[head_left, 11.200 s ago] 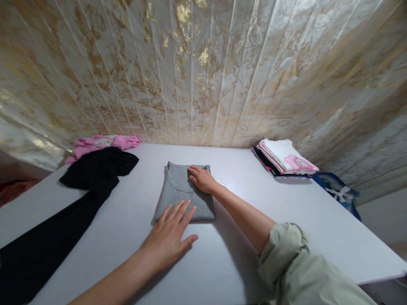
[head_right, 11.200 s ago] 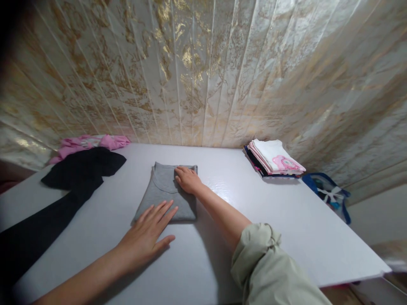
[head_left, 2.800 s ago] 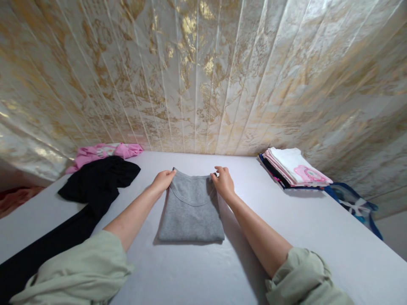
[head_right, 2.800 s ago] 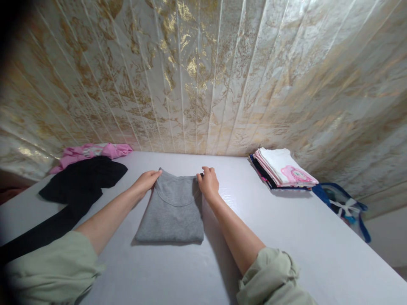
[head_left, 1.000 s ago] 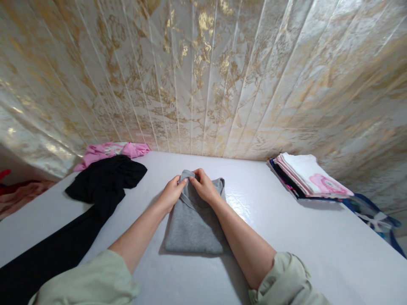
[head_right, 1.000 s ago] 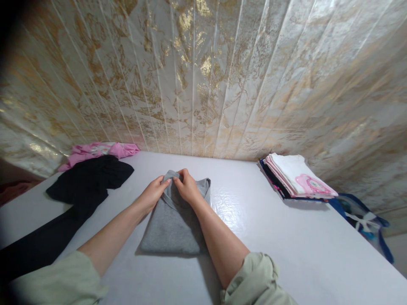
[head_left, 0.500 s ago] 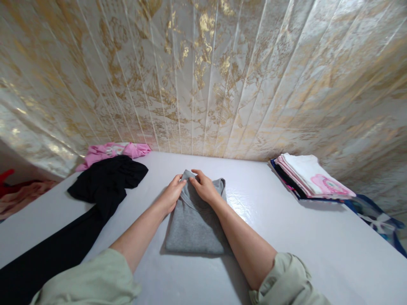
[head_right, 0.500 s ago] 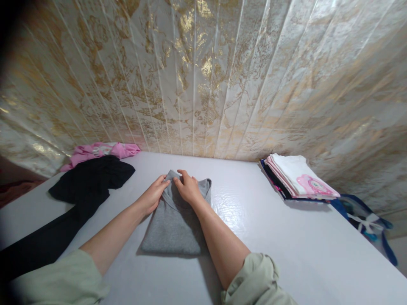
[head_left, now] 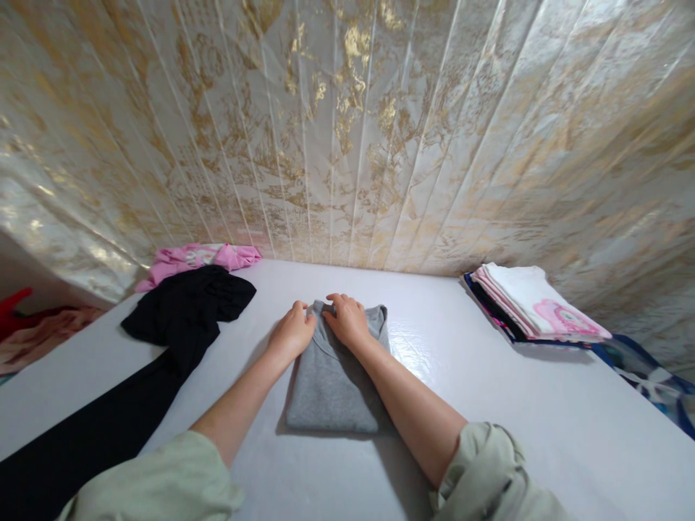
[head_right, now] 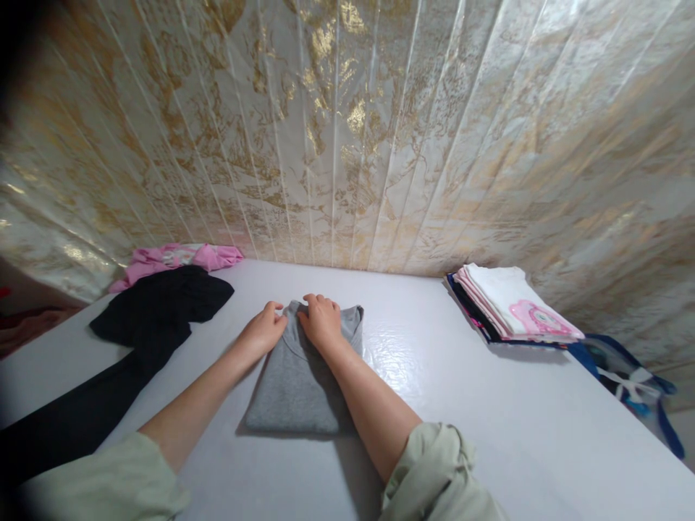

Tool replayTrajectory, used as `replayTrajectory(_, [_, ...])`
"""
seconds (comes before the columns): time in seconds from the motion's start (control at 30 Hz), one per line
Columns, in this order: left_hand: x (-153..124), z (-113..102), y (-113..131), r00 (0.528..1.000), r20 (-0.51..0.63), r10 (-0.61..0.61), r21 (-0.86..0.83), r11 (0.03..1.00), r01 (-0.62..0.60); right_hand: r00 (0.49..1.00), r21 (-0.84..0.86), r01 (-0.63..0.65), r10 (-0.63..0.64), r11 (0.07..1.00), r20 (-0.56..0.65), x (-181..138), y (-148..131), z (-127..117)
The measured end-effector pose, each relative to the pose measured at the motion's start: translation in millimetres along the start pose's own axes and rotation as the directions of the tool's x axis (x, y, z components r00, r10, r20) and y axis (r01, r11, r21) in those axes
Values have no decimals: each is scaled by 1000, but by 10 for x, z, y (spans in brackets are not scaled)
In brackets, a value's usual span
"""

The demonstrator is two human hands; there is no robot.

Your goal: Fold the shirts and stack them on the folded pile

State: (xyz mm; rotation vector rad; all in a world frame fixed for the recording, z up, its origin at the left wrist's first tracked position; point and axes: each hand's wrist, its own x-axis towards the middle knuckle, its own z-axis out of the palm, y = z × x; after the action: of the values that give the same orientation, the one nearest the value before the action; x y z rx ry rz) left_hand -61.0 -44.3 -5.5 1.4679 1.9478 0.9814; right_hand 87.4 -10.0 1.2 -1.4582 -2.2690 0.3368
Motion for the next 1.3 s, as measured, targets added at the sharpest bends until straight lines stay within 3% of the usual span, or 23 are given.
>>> replayTrajectory(0.17, [-83, -44, 36, 997, 49, 64, 163, 984, -71, 999, -39, -15, 17, 999, 46, 113, -65, -78])
replayTrajectory(0.3, [-147, -44, 90, 995, 57, 81, 262, 961, -93, 998, -80, 41, -37, 996, 52, 223, -91, 12])
replayTrajectory(0.43, [-158, -37, 100, 994, 53, 91, 329, 939, -103, 1000, -186, 5, -6, 982, -3, 275, -68, 150])
replayTrajectory(0.63, [-138, -161, 129, 992, 15, 127, 377, 918, -123, 999, -192, -2, -4, 981, -32, 256, -31, 183])
replayTrajectory(0.7, [-235, -182, 142, 977, 16, 212, 385, 901, -201, 999, -192, -3, -4, 981, -35, 251, -43, 184])
replayTrajectory(0.8, [-490, -91, 105, 911, 107, 397, 385, 829, -406, 1000, -183, 1, -3, 983, -9, 252, -88, 151])
replayTrajectory(0.9, [-724, 76, -7, 883, 215, 417, 403, 786, -469, 997, -115, 71, -70, 991, 18, 250, -69, -33])
replayTrajectory(0.97, [-791, 138, -75, 888, 239, 392, 428, 779, -459, 991, -41, 124, -126, 991, -53, 227, 58, -264])
replayTrajectory(1.03, [-784, 136, -92, 889, 272, 367, 437, 776, -454, 982, 35, 111, -104, 993, -160, 163, 293, -542])
replayTrajectory(1.13, [-695, 71, 28, 889, 298, 346, 438, 778, -450, 976, 151, -67, 97, 986, -197, -26, 749, -885])
replayTrajectory(1.2, [-616, 58, 206, 873, 248, 419, 426, 762, -487, 957, 195, -214, 246, 957, -157, -186, 1015, -970])
replayTrajectory(1.3, [-472, 182, 550, 830, 185, 526, 377, 742, -554, 927, 216, -336, 362, 917, -93, -390, 1219, -868])
